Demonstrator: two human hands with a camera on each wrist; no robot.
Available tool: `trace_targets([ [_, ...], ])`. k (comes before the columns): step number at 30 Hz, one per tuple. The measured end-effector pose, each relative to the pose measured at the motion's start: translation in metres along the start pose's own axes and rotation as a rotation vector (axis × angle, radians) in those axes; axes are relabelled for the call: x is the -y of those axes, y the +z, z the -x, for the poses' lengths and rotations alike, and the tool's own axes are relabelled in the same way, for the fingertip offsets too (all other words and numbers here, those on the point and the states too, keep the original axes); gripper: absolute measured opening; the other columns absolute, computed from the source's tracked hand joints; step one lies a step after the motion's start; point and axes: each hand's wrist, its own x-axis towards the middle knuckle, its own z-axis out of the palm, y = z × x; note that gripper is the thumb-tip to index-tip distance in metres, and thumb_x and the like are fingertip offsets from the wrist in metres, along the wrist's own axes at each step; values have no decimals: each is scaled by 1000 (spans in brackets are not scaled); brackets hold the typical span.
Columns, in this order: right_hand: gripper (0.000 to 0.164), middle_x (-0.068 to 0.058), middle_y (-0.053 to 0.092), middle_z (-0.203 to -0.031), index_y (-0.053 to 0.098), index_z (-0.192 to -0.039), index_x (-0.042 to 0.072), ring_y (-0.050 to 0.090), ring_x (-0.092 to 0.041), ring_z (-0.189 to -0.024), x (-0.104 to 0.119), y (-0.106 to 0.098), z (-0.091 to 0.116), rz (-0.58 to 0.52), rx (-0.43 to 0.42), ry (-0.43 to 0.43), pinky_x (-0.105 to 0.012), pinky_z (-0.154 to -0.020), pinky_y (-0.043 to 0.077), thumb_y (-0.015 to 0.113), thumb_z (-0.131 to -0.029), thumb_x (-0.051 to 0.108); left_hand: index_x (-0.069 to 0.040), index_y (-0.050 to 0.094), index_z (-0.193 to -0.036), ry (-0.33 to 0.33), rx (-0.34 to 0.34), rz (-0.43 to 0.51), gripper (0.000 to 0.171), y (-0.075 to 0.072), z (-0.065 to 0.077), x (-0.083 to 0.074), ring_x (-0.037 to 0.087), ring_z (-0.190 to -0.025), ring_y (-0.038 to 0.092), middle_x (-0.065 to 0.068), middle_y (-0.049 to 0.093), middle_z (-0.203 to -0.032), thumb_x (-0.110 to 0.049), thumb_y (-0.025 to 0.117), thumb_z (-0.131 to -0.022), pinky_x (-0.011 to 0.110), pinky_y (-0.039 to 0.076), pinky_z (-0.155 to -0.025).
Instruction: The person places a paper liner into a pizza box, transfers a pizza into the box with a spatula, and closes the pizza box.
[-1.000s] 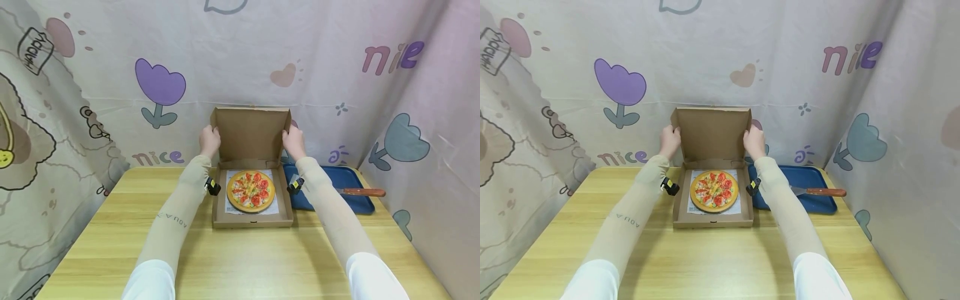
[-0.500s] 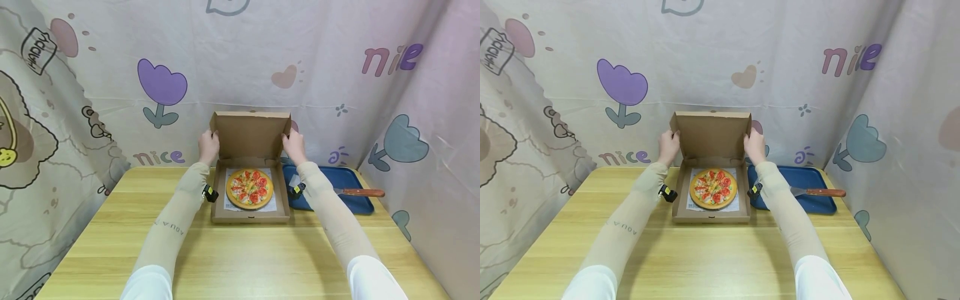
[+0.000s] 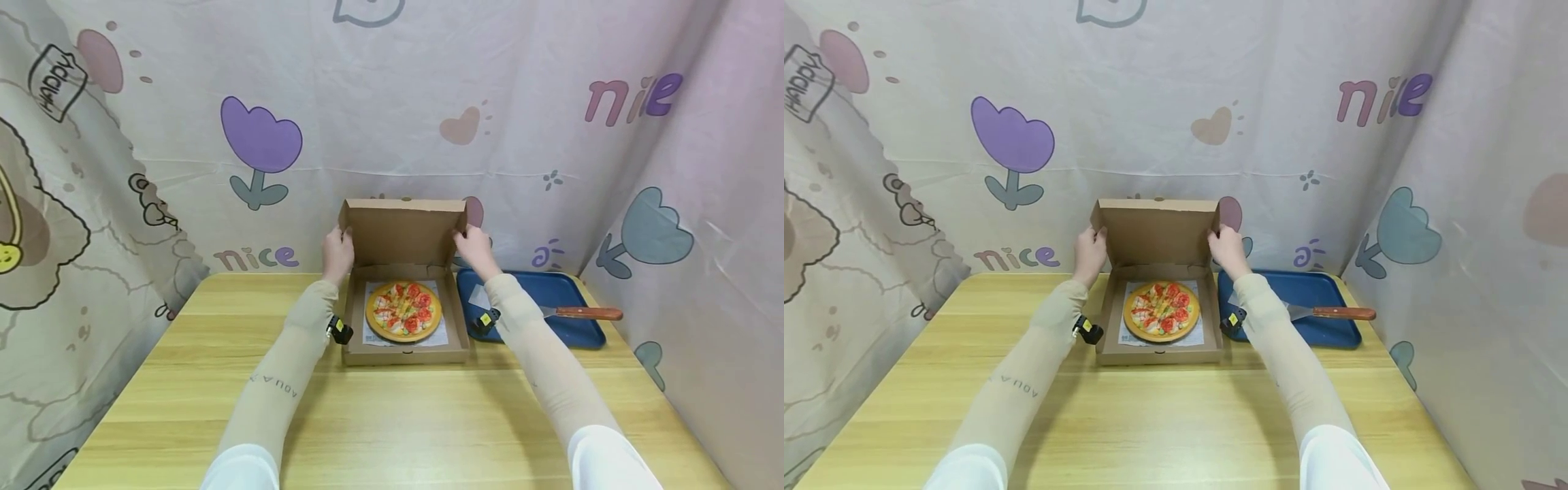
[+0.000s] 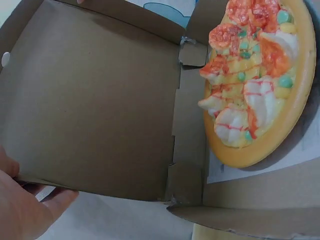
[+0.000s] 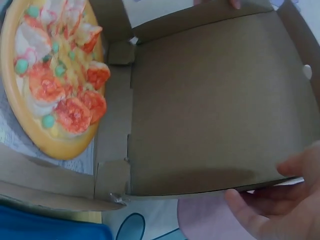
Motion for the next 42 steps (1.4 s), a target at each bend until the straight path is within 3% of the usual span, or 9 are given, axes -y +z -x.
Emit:
trace_targets([
  [2, 36, -21, 65, -105, 58, -113, -1, 62, -31, -89, 0, -2, 1, -62, 77, 0, -38, -76, 52, 54, -97, 31, 12, 61, -102, 3, -7, 7, 38, -1, 2, 1, 39, -89, 58, 30, 61, -94, -21, 42, -104, 49, 48, -89],
  [5, 69, -22, 50, -141, 40, -144, 2, 55, -35, -122, 1, -7, 3, -192, 202, 19, -48, -97, 50, 62, -92, 41, 9, 61, -105, 1, -11, 44, 33, -2, 4, 2, 28, -68, 52, 17, 52, -73, -18, 43, -102, 43, 47, -72],
  [9, 91, -18, 28, -158, 16, -157, 10, 39, -36, -140, 5, -16, 4, -303, 329, 59, -52, -108, 41, 56, -91, 58, 5, 62, -113, -3, 7, 127, 33, -4, 7, 2, 28, -50, 46, 13, 49, -68, -21, 45, -99, 38, 45, -62],
  [11, 94, -16, 22, -161, 10, -158, 12, 36, -37, -141, 6, -20, 4, -328, 370, 78, -54, -108, 40, 51, -91, 63, 5, 59, -123, -5, 34, 151, 44, -6, 9, 1, 34, -69, 62, 22, 63, -88, -31, 46, -100, 40, 52, -77],
  [13, 93, -16, 20, -161, 8, -158, 12, 35, -38, -141, 7, -24, 5, -351, 395, 96, -54, -109, 39, 46, -92, 66, 7, 53, -129, -17, 74, 180, 59, -8, 11, -2, 42, -98, 62, 31, 60, -115, -43, 43, -100, 45, 48, -96],
  [16, 93, -17, 18, -161, 7, -158, 11, 35, -41, -141, 8, -29, 6, -389, 429, 131, -55, -110, 37, 41, -93, 68, 4, 43, -142, -45, 118, 215, 75, -11, 12, -7, 38, -136, 42, 25, 44, -147, -56, 38, -99, 48, 32, -114],
  [24, 101, -26, 16, -160, -2, -157, 11, 28, -42, -145, 8, -37, 8, -451, 480, 189, -56, -115, 30, 30, -89, 78, -14, 45, -147, -135, 142, 297, 75, -17, 11, -21, 25, -144, 36, 6, 41, -154, -67, 36, -95, 40, 26, -119],
  [31, 99, -24, 15, -161, 0, -158, 14, 28, -41, -145, 7, -35, 8, -445, 464, 197, -55, -115, 29, 31, -89, 78, -10, 55, -137, -167, 137, 318, 74, -17, 12, -22, 27, -137, 44, 10, 51, -146, -67, 41, -93, 43, 31, -115],
  [42, 90, -19, 19, -160, 8, -158, 11, 33, -40, -142, 1, -29, 19, -422, 460, 138, -52, -116, 29, 32, -94, 70, -5, 39, -148, -127, 207, 257, 74, -23, 20, -15, 29, -146, 31, 12, 37, -156, -60, 38, -98, 44, 24, -120],
])
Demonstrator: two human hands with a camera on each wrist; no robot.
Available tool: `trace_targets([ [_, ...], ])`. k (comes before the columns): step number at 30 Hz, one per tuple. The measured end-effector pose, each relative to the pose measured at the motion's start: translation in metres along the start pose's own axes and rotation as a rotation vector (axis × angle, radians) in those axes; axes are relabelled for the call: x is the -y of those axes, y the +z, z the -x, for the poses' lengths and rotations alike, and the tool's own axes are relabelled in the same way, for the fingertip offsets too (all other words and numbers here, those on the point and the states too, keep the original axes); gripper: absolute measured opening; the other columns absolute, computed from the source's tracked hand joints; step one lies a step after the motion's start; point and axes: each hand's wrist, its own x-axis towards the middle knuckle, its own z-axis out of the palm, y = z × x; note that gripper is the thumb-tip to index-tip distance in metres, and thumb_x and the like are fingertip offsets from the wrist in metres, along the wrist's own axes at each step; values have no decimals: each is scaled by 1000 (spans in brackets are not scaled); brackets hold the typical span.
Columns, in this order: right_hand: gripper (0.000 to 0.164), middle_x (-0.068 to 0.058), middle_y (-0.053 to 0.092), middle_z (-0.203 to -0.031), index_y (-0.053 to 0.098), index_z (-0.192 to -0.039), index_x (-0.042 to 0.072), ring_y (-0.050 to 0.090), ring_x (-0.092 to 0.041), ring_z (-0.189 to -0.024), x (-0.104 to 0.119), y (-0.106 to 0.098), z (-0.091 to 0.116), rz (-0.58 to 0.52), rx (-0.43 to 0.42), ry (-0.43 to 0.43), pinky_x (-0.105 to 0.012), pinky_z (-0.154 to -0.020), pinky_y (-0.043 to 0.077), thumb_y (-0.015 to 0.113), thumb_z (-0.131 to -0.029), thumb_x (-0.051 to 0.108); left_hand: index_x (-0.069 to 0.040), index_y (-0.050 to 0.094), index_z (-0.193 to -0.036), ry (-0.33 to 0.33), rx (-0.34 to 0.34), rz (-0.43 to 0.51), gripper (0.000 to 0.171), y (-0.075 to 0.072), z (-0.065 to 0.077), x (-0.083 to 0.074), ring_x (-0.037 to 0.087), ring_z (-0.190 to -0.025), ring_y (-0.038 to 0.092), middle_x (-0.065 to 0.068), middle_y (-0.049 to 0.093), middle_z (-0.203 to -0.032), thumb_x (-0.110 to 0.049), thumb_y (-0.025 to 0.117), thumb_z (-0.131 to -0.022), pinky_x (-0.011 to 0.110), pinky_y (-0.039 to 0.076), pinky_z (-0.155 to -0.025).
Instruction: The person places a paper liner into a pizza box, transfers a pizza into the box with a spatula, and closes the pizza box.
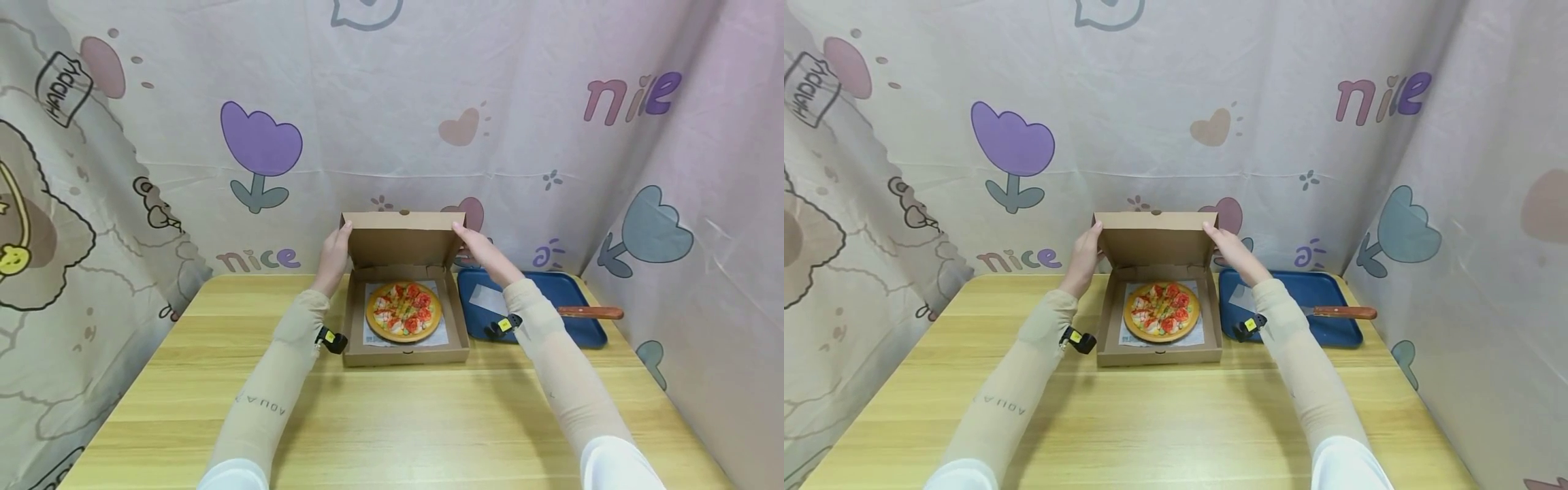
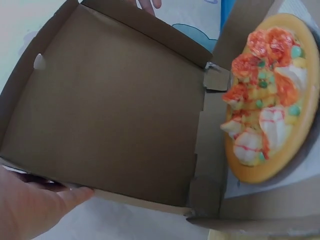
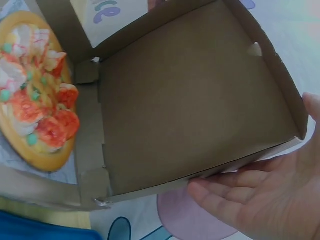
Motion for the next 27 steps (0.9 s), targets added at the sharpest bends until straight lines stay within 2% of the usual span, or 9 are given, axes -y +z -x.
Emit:
trace_targets([
  [7, 85, -15, 8, -164, -1, -158, 13, 26, -40, -146, -12, 5, 12, 37, 22, -55, -51, -117, 28, 31, -98, 64, -4, 36, -150, 65, 103, 18, 61, -9, 11, 8, 28, -145, 32, 13, 36, -155, -44, 38, -103, 44, 29, -118],
  [13, 82, -15, 9, -164, -1, -157, 11, 22, -36, -148, -23, 7, 23, 50, 26, -97, -50, -117, 29, 35, -100, 57, -2, 29, -152, 128, 199, 21, 55, -16, 18, 19, 32, -146, 30, 17, 30, -157, -30, 38, -105, 44, 30, -117],
  [16, 81, -15, 9, -164, 0, -157, 12, 20, -35, -149, -28, 6, 28, 44, 53, -106, -50, -118, 26, 38, -100, 55, -3, 30, -152, 154, 238, 22, 55, -21, 24, 23, 31, -144, 34, 18, 34, -155, -29, 41, -104, 43, 31, -117],
  [20, 81, -15, 8, -164, 0, -158, 13, 16, -36, -150, -36, 5, 34, 52, 96, -117, -52, -120, 20, 42, -100, 52, -5, 29, -152, 145, 281, -11, 59, -27, 33, 28, 33, -143, 36, 19, 36, -154, -32, 46, -103, 46, 31, -116],
  [23, 82, -15, 7, -164, 1, -158, 12, 13, -37, -151, -42, 6, 40, 85, 104, -118, -55, -120, 16, 45, -100, 50, -6, 24, -154, 116, 293, -85, 68, -30, 40, 31, 33, -145, 31, 17, 27, -159, -40, 50, -101, 47, 28, -117],
  [27, 78, -17, 17, -162, 7, -158, 14, 18, -37, -149, -48, 10, 46, 109, 117, -141, -57, -118, 20, 49, -100, 45, -10, 19, -156, 67, 309, -129, 77, -32, 49, 35, 34, -146, 28, 14, 18, -162, -44, 55, -97, 48, 26, -118],
])
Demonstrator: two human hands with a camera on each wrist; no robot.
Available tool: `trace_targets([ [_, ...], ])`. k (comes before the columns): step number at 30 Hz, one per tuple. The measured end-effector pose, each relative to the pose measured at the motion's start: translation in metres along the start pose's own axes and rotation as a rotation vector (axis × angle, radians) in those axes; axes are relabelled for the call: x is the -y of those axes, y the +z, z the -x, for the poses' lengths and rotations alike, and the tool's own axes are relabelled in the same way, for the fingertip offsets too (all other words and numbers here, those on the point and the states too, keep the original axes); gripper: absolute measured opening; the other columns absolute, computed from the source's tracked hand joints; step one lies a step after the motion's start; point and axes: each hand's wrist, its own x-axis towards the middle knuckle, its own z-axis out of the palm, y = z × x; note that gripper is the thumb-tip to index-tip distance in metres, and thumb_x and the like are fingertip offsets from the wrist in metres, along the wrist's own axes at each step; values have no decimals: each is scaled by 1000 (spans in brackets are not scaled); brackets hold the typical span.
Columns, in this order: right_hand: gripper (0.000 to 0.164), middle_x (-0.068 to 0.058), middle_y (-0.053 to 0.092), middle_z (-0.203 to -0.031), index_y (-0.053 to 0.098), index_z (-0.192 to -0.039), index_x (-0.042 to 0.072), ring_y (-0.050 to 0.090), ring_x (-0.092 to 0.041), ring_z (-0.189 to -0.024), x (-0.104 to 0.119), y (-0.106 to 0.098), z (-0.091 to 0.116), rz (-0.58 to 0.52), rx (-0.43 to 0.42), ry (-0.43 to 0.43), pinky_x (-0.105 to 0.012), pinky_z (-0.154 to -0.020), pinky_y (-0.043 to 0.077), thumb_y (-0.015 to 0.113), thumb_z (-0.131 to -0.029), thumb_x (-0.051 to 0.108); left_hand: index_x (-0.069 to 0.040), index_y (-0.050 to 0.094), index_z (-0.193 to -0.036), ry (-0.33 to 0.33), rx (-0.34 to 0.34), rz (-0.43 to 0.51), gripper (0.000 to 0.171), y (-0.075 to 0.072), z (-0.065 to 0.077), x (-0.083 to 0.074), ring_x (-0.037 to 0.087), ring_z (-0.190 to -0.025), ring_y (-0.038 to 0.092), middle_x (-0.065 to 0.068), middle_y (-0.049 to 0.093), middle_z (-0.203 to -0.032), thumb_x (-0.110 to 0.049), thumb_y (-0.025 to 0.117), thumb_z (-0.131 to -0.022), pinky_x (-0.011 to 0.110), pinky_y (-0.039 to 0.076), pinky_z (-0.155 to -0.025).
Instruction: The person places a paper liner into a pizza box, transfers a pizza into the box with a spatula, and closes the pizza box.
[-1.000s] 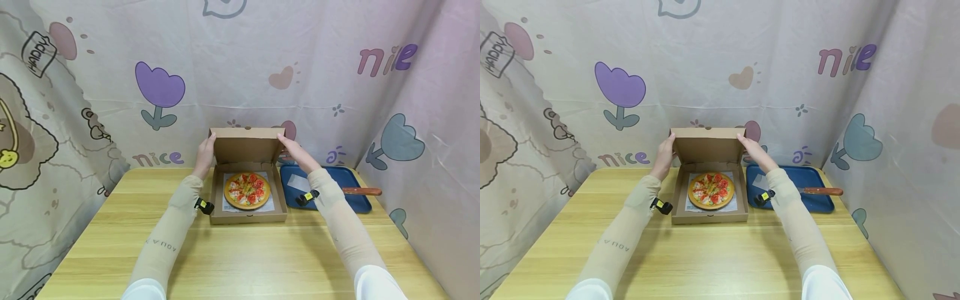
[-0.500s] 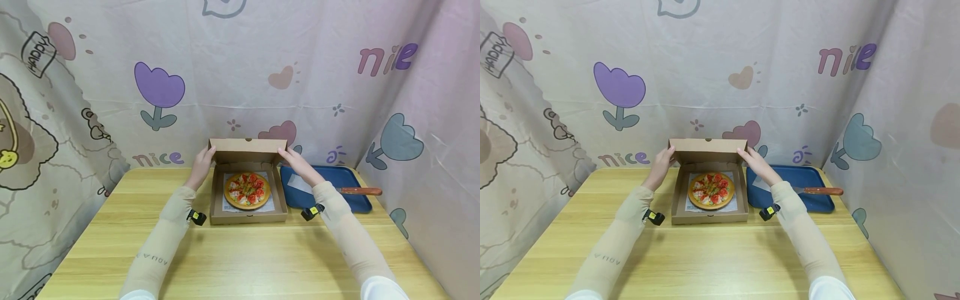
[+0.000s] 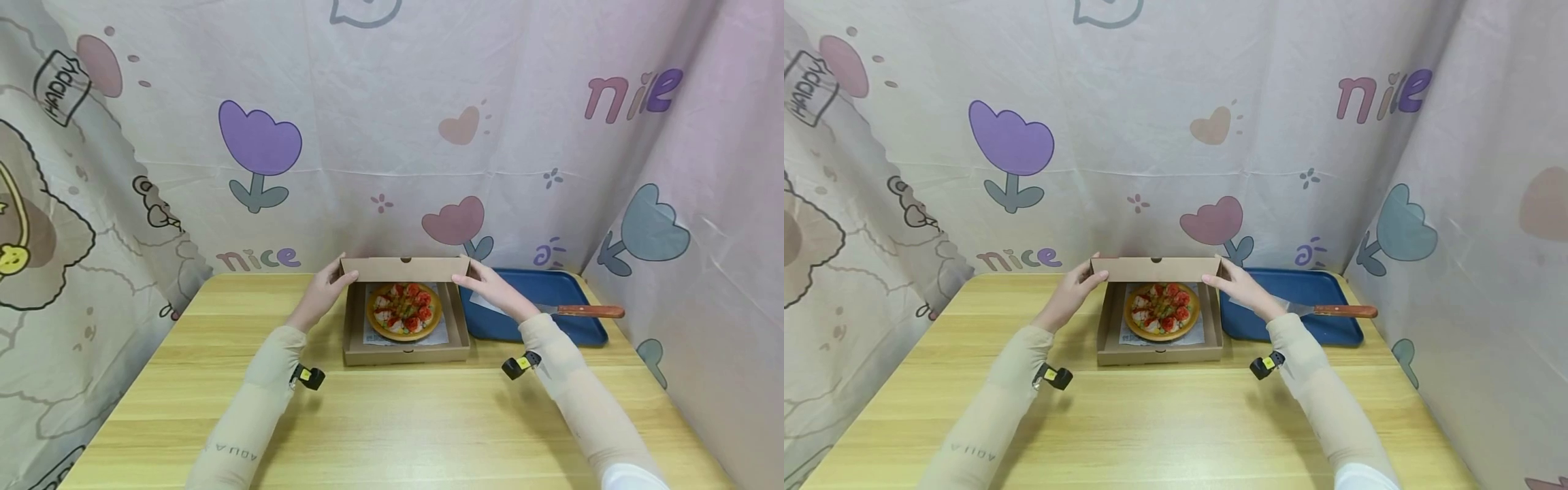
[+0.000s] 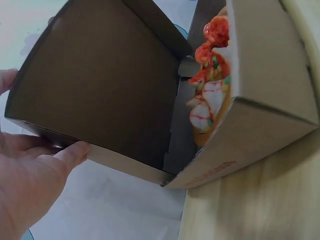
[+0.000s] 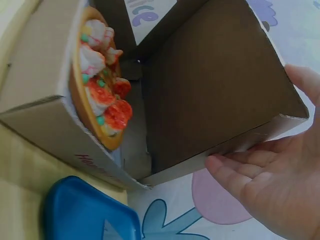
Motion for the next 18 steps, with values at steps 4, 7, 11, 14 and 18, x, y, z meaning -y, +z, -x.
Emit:
trace_targets([
  [4, 78, -16, 14, -163, 10, -158, 19, 16, -38, -150, -3, 5, 6, 10, -9, 5, -59, -117, 22, 53, -98, 45, -14, 17, -157, -24, 22, 5, 80, 3, 7, 0, 36, -147, 26, 15, 15, -162, -42, 60, -95, 48, 26, -118],
  [7, 80, -13, 6, -165, 10, -158, 25, 10, -38, -151, -7, 7, 10, 24, -25, 38, -61, -116, 20, 55, -96, 48, -17, 17, -157, -45, 43, 1, 82, 5, 12, 1, 35, -148, 22, 13, 13, -163, -44, 62, -94, 48, 25, -118],
  [11, 80, -13, 3, -165, 9, -158, 28, 8, -39, -150, -10, 11, 14, 38, -19, 46, -63, -116, 19, 55, -96, 50, -21, 16, -157, -53, 58, 0, 83, 7, 16, 5, 34, -149, 18, 9, 11, -164, -46, 63, -93, 48, 23, -119],
  [14, 79, -12, 2, -165, 8, -158, 29, 7, -40, -150, -13, 13, 16, 40, -14, 40, -63, -115, 18, 54, -97, 49, -21, 16, -157, -41, 57, -9, 83, 8, 19, 8, 34, -149, 18, 9, 11, -164, -45, 63, -93, 48, 22, -119],
  [18, 78, -10, 1, -165, 8, -157, 30, 6, -40, -150, -17, 16, 18, 34, -10, 25, -63, -116, 16, 54, -97, 47, -19, 16, -157, -33, 57, -23, 84, 10, 24, 9, 33, -149, 18, 11, 10, -164, -45, 64, -92, 48, 22, -119],
])
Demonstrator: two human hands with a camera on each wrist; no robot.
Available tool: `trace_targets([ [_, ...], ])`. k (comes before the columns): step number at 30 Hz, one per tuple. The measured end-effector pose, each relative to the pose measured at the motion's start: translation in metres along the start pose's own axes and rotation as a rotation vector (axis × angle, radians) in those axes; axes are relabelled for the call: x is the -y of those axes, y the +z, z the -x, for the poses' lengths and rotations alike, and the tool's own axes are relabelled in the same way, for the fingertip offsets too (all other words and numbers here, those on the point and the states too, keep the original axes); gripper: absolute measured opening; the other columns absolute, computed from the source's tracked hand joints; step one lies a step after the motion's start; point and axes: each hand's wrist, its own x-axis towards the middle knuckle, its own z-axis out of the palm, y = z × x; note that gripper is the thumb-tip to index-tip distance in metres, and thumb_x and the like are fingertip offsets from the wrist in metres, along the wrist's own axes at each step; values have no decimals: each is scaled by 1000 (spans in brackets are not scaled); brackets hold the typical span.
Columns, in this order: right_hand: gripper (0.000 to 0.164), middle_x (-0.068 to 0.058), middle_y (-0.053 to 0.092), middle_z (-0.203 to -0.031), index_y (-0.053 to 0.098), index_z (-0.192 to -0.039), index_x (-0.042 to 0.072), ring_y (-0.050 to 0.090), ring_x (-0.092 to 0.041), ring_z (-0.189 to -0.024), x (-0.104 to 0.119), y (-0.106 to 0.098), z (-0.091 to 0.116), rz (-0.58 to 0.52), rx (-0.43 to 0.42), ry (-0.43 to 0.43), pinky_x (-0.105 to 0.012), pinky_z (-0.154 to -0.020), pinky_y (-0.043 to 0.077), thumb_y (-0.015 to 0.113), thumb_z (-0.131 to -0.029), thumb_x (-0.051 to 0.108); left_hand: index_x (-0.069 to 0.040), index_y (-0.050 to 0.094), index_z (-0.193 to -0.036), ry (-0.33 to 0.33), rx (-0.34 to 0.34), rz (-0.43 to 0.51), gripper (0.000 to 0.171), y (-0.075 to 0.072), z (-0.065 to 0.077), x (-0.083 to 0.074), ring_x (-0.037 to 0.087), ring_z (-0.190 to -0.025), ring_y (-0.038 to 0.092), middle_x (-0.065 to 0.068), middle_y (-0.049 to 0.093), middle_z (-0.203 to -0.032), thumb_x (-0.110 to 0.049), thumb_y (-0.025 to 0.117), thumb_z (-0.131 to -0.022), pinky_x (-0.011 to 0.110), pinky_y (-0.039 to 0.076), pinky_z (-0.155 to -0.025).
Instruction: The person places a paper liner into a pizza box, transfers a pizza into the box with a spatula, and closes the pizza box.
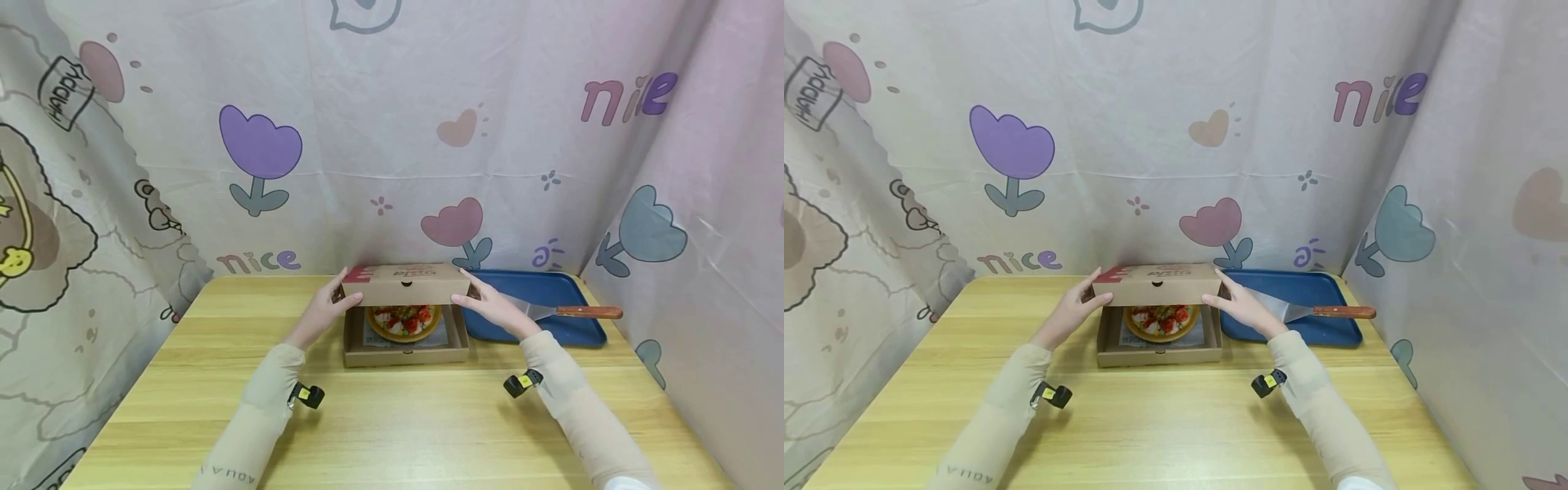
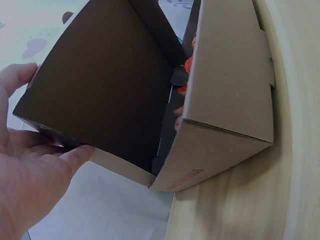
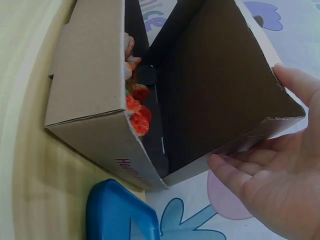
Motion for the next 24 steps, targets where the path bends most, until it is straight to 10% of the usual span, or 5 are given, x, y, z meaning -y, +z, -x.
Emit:
trace_targets([
  [24, 82, -21, 8, -163, 8, -158, 13, 18, -44, -147, -21, 17, 12, 102, -28, -89, -61, -114, 25, 59, -97, 35, -7, 16, -156, -14, 28, -10, 92, 12, 13, 10, 31, -148, 23, 13, 15, -163, -36, 72, -88, 45, 23, -118],
])
